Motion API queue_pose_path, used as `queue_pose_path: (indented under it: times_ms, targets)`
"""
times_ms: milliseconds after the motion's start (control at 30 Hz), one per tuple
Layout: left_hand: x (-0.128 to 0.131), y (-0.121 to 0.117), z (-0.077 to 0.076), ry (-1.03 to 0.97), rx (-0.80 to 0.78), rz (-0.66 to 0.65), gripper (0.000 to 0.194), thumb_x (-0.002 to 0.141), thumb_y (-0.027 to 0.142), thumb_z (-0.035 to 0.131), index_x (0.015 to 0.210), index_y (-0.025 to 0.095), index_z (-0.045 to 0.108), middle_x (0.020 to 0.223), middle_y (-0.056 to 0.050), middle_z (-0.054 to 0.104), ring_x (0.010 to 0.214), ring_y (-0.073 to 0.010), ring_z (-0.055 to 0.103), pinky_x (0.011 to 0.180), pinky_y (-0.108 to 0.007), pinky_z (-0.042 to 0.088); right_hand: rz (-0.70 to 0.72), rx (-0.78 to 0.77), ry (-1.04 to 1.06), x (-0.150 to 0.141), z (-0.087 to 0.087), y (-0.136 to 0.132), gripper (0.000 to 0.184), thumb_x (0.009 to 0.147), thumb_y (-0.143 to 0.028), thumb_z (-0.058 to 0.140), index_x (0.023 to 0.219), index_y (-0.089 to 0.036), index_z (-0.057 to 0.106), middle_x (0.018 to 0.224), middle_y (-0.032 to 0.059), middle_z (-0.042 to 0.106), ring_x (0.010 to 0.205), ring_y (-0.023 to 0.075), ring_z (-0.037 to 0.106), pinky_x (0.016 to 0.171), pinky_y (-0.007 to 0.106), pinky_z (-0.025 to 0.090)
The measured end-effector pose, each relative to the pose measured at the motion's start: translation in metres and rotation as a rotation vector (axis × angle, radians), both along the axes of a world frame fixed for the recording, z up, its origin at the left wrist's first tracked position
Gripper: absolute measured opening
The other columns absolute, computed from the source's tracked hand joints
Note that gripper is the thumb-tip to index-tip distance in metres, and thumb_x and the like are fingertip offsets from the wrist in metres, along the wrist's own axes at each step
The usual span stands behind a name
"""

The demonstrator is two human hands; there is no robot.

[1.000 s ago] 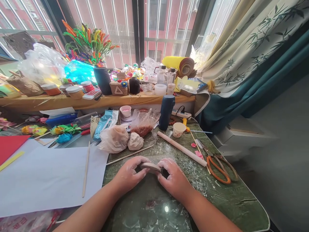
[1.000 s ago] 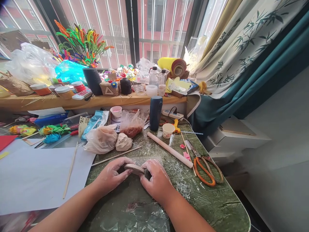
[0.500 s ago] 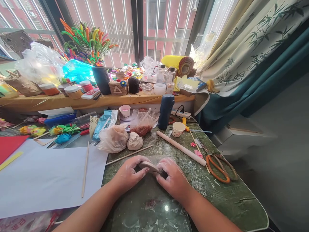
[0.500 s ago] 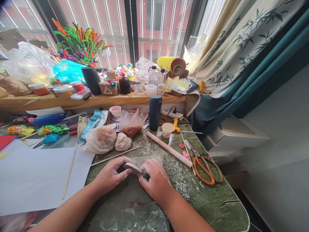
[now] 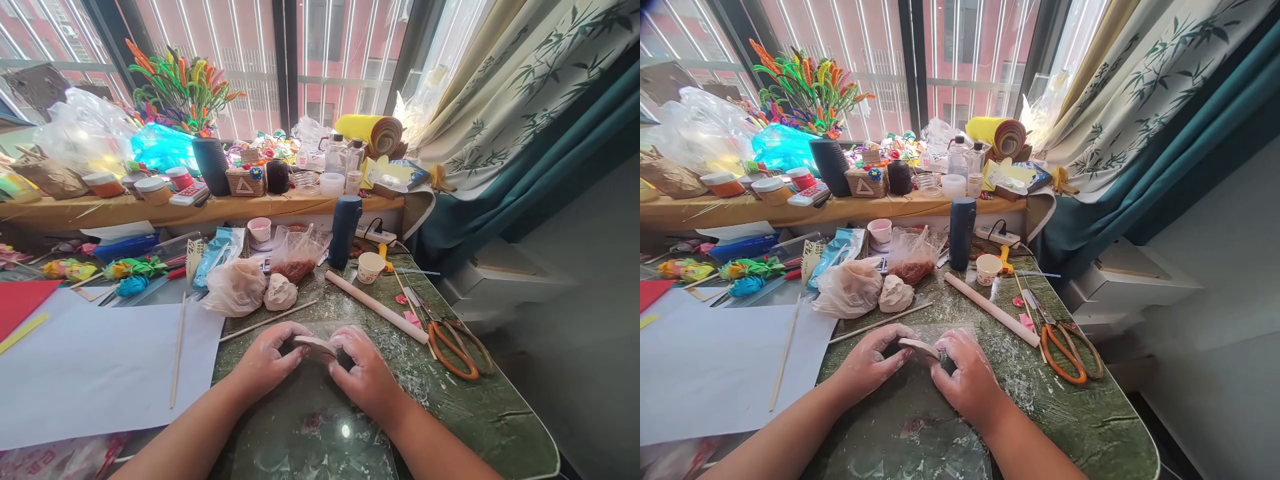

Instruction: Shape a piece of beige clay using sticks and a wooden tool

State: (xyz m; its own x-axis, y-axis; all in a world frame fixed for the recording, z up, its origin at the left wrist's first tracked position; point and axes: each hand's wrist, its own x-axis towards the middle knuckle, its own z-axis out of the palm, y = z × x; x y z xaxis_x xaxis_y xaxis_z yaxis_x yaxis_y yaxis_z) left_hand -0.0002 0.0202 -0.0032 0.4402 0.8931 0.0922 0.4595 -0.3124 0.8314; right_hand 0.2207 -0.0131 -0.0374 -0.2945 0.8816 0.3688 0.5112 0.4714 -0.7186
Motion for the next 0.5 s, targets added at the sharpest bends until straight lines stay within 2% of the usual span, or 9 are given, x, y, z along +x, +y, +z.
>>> queue_pose_path:
  times_ms: [200,367,500]
  targets:
    - [-0.0020,0.0020,-0.0018,-0.009,0.000,0.011,0.018,0.085,0.026,0.065,0.101,0.022,0.072,0.100,-0.004,0.077,0.093,-0.0235,0.070,0.088,-0.033,0.052,0.005,0.060,0.018,-0.0011,0.0021,-0.0022,0.006,0.092,-0.019,0.062,0.091,-0.024,0.059,0.093,0.0038,0.065,0.090,0.0226,0.060,0.084,0.036,0.048]
    - [-0.0034,0.0023,-0.0035,-0.009,-0.016,0.005,0.018,0.085,0.027,0.066,0.101,0.021,0.072,0.099,-0.004,0.077,0.092,-0.0232,0.070,0.087,-0.033,0.052,-0.002,-0.046,-0.068,-0.0024,0.0006,-0.0010,0.010,0.089,-0.019,0.064,0.085,-0.023,0.057,0.088,0.0030,0.063,0.086,0.0223,0.058,0.080,0.035,0.047]
    - [-0.0030,0.0015,-0.0035,-0.013,-0.023,0.007,0.019,0.084,0.028,0.066,0.101,0.021,0.072,0.100,-0.004,0.077,0.093,-0.0236,0.070,0.087,-0.033,0.052,0.018,-0.049,-0.069,-0.0029,0.0001,0.0002,0.007,0.092,-0.021,0.062,0.086,-0.023,0.058,0.090,0.0033,0.063,0.088,0.0222,0.058,0.081,0.035,0.046]
